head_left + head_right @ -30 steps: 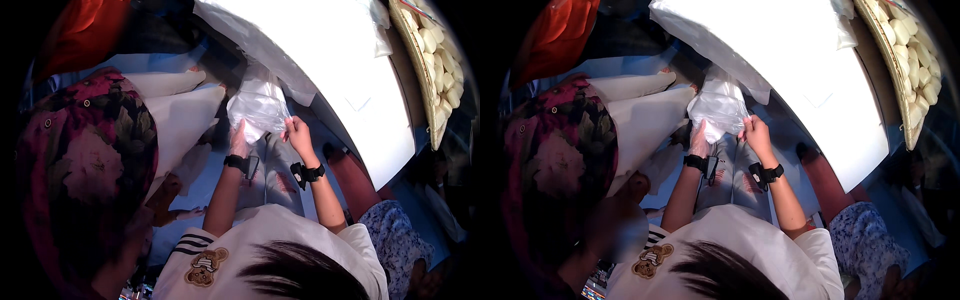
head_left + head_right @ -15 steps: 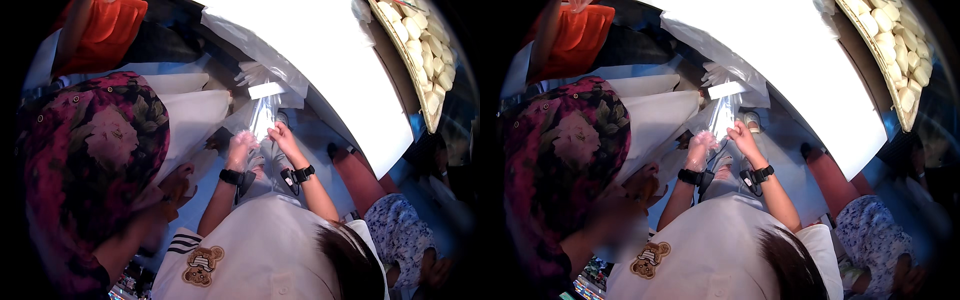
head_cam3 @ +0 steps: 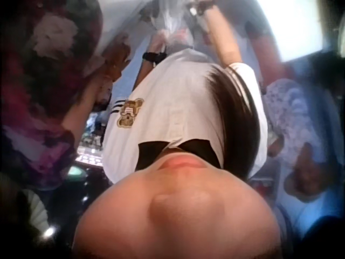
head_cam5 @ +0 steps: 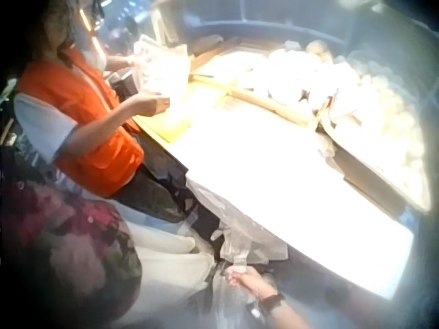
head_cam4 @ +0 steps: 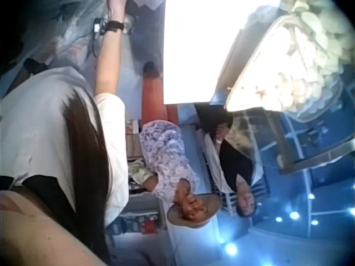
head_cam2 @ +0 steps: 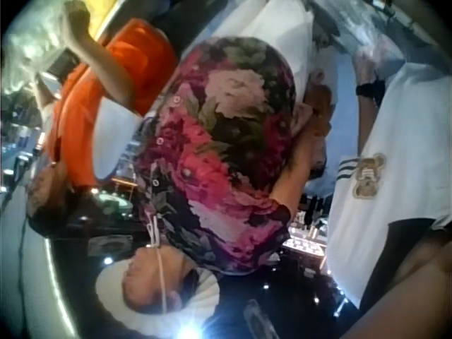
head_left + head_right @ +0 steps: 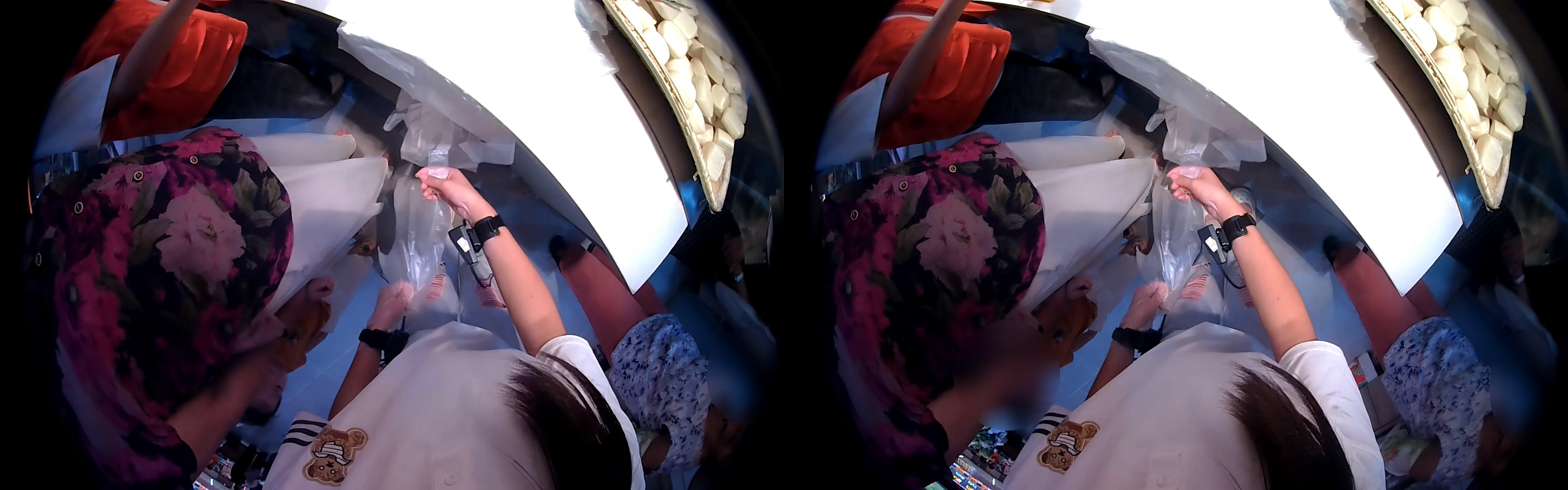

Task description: The person wears a plastic glove and uses tongs to pick up small white bun-like food items from a large basket and places them into a clear plastic bag.

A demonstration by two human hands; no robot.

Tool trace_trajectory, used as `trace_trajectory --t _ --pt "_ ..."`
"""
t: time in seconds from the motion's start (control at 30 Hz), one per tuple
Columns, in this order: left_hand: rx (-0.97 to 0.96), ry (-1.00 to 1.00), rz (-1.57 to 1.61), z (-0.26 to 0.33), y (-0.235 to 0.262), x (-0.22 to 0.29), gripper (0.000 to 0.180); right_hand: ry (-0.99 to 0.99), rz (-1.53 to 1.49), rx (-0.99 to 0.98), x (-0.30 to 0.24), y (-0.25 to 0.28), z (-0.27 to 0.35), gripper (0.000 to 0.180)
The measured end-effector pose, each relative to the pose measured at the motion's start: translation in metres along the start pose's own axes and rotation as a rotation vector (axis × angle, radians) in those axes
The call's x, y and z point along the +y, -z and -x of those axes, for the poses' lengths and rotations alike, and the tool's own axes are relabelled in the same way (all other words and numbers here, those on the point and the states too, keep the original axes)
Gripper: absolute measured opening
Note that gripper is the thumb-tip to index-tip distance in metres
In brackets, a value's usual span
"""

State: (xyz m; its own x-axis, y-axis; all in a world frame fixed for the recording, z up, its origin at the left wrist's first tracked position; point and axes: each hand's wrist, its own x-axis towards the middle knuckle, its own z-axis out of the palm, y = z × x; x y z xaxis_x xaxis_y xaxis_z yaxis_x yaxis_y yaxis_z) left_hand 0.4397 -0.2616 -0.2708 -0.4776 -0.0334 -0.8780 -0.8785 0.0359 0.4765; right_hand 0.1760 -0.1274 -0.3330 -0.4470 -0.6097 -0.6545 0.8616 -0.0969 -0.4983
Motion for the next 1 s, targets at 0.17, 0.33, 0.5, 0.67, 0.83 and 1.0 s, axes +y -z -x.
trace_trajectory --t 0.17,0.33,0.5,0.67,0.83,1.0 --pt "0.126 -0.337 -0.185 0.016 0.014 0.052 0.023 -0.118 0.17 0.124 0.002 -0.007 0.017 0.033" --pt "0.267 -0.455 -0.435 0.059 0.021 0.115 0.017 -0.264 0.458 0.022 -0.036 0.004 0.069 0.062" --pt "0.163 -0.793 -0.931 0.11 0.031 0.17 0.014 -0.339 0.033 0.003 -0.092 -0.009 0.117 0.089" --pt "0.181 -0.631 -1.14 0.168 0.02 0.214 0.021 -0.342 0.066 -0.113 -0.109 -0.022 0.135 0.049" --pt "0.224 -0.743 -1.179 0.197 0.024 0.229 0.022 -0.122 0.312 -0.211 -0.123 -0.047 0.162 0.02" --pt "0.4 -0.797 -1.205 0.179 0.03 0.244 0.021 0.038 0.489 -0.272 -0.159 -0.013 0.213 0.014"
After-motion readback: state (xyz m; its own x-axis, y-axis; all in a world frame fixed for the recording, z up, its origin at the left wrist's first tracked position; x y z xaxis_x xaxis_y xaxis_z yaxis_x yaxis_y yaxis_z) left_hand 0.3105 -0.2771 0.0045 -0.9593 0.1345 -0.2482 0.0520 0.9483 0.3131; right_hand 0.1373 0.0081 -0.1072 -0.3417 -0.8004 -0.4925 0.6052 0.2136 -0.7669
